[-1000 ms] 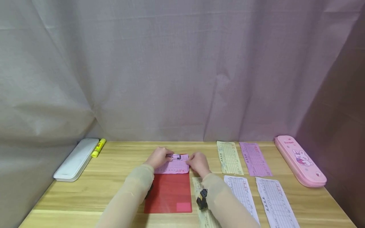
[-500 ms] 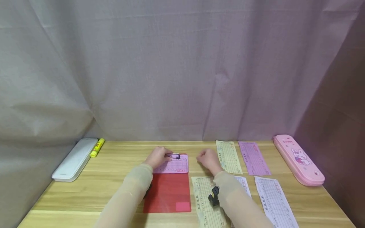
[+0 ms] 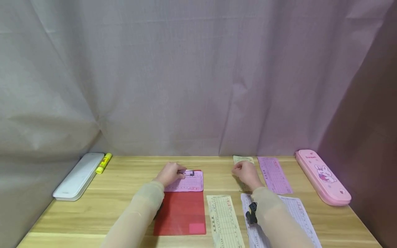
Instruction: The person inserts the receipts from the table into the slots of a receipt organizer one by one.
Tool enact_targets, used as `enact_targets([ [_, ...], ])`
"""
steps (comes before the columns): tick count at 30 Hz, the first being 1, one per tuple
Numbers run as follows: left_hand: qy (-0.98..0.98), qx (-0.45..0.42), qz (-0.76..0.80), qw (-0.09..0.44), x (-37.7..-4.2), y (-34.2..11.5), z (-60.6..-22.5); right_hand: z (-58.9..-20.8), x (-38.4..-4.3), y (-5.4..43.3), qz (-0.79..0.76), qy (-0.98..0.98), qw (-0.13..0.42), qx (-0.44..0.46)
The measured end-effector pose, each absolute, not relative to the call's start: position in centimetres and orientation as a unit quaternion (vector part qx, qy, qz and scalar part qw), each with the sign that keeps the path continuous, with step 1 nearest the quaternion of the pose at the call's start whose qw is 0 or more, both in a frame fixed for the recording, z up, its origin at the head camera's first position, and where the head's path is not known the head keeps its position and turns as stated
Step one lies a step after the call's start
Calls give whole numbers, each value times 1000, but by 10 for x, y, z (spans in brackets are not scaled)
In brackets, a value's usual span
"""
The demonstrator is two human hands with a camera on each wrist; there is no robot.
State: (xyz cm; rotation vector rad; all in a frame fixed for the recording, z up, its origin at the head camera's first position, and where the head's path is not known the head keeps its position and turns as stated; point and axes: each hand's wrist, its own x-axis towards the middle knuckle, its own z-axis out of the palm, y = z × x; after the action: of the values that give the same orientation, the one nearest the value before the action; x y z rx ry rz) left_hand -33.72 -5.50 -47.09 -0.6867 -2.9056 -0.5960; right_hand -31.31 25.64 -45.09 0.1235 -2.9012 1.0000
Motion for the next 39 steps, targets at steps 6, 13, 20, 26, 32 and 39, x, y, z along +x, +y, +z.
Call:
enact_targets([
  [6, -952, -229, -194, 57, -339, -57, -474, -445, -319, 277, 281, -958, 52, 12],
  [13, -951, -230, -198, 65, -339, -52, -476, -447, -329, 301, 257, -964, 67, 6],
  [20, -946, -235, -215, 60, -339, -50, -476, -461, -341, 312, 240, -964, 105, 45],
  [26, -946, -228, -218, 70, -338, -55, -475, -460, -355, 304, 235, -960, 133, 72],
  [32, -947, -227, -219, 63, -338, -55, -473, -457, -364, 305, 229, -964, 119, 64],
  [39, -949, -224, -216, 58, -338, -55, -474, -462, -371, 307, 205, -972, 87, 80],
])
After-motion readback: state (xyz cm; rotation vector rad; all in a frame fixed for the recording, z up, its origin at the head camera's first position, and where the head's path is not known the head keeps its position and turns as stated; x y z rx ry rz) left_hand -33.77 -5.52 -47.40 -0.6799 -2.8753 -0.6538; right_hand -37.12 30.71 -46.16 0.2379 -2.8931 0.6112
